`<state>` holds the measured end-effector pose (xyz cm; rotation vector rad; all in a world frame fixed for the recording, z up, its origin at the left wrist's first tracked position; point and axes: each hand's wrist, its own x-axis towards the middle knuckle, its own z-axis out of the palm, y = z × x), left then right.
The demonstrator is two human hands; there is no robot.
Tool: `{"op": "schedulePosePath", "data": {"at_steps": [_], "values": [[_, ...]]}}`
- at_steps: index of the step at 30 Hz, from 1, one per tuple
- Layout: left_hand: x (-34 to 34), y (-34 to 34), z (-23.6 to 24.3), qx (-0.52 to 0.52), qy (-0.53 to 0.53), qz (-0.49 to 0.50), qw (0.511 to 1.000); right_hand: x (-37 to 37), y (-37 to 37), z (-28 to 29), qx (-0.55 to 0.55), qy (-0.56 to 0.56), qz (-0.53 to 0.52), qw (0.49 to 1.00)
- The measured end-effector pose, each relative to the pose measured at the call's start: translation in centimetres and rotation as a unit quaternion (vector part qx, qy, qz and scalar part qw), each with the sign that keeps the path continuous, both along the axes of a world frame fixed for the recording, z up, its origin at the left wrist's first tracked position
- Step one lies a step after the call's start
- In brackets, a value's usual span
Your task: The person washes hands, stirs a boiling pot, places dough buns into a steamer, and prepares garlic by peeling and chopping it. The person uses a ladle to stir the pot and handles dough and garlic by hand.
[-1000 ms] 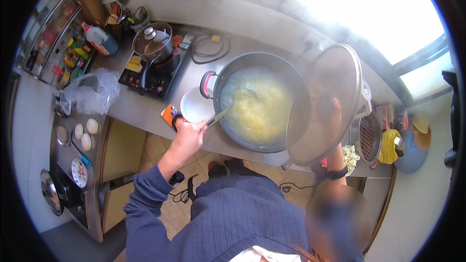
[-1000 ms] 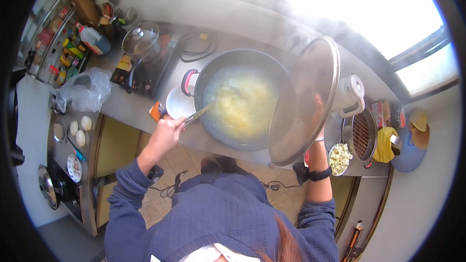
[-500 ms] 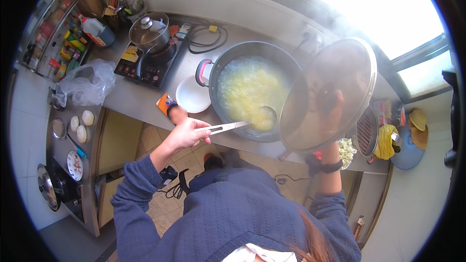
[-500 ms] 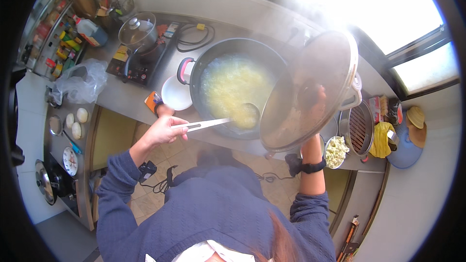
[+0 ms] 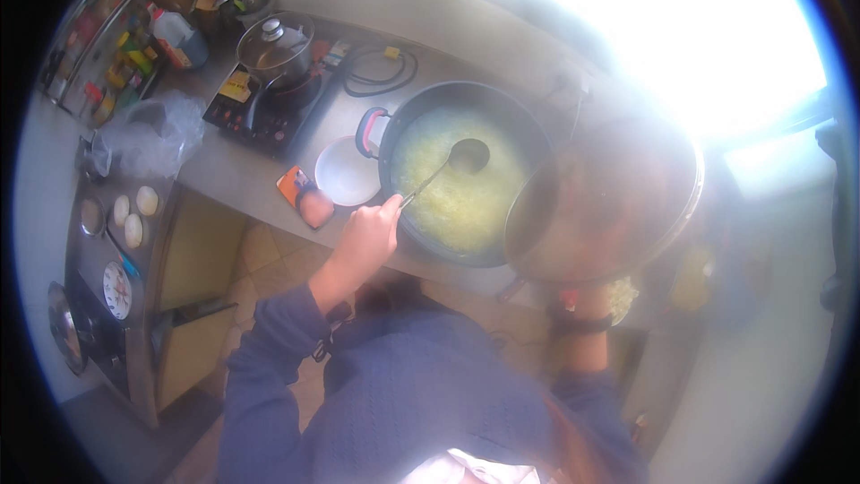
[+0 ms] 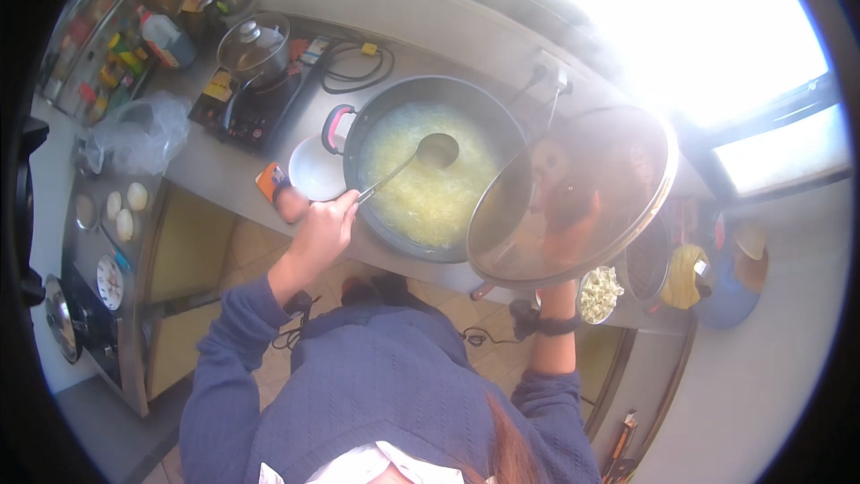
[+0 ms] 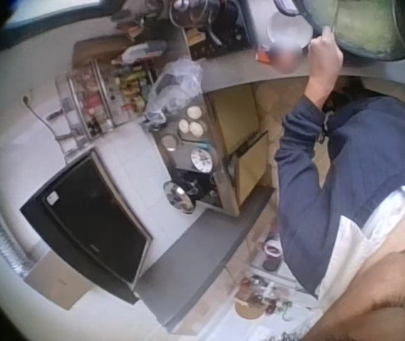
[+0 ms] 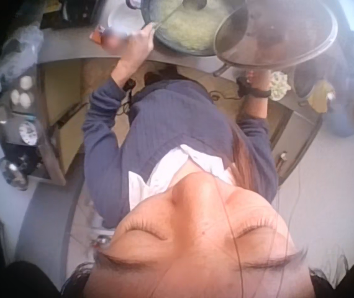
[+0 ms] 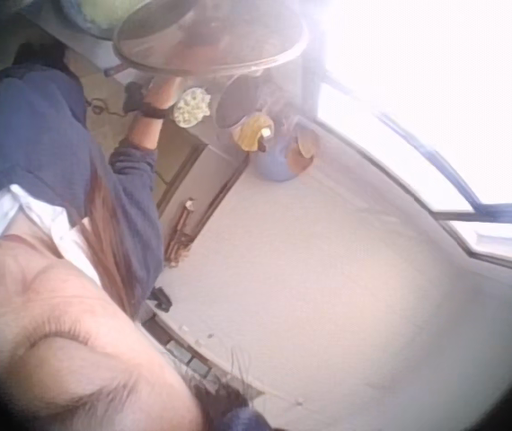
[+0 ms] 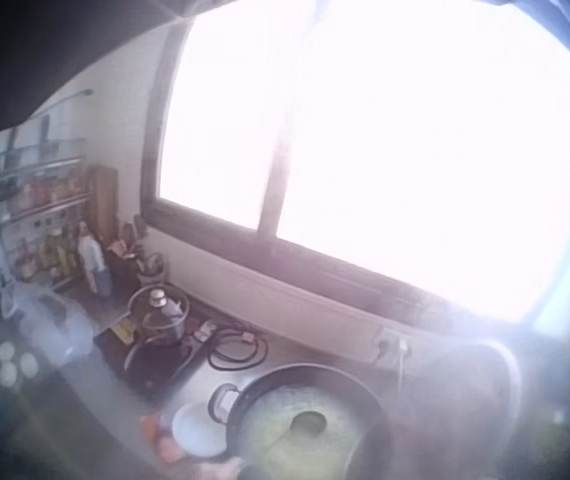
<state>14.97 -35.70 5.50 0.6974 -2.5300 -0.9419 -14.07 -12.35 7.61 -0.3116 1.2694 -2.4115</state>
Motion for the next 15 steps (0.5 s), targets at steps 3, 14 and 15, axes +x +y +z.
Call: {"op": "schedulePosePath", "data": {"at_steps": [3, 14, 15], "values": [[-0.9, -0.6, 0.7, 0.091, 0.045, 0.02, 0.995, 0.6, -1.0, 1.0, -0.04, -0.004, 0.004, 0.999], [-2.3, 0.4, -2.1, 0.296, 0.209, 0.009, 0.932, 0.9, -2.3, 1.2, 0.035, 0.019, 0.005, 0.999], [-2.7, 0.6, -2.7, 0.275, 0.215, 0.022, 0.937, 0.6, -2.1, 0.8, 0.056, 0.018, -0.002, 0.998]]}}
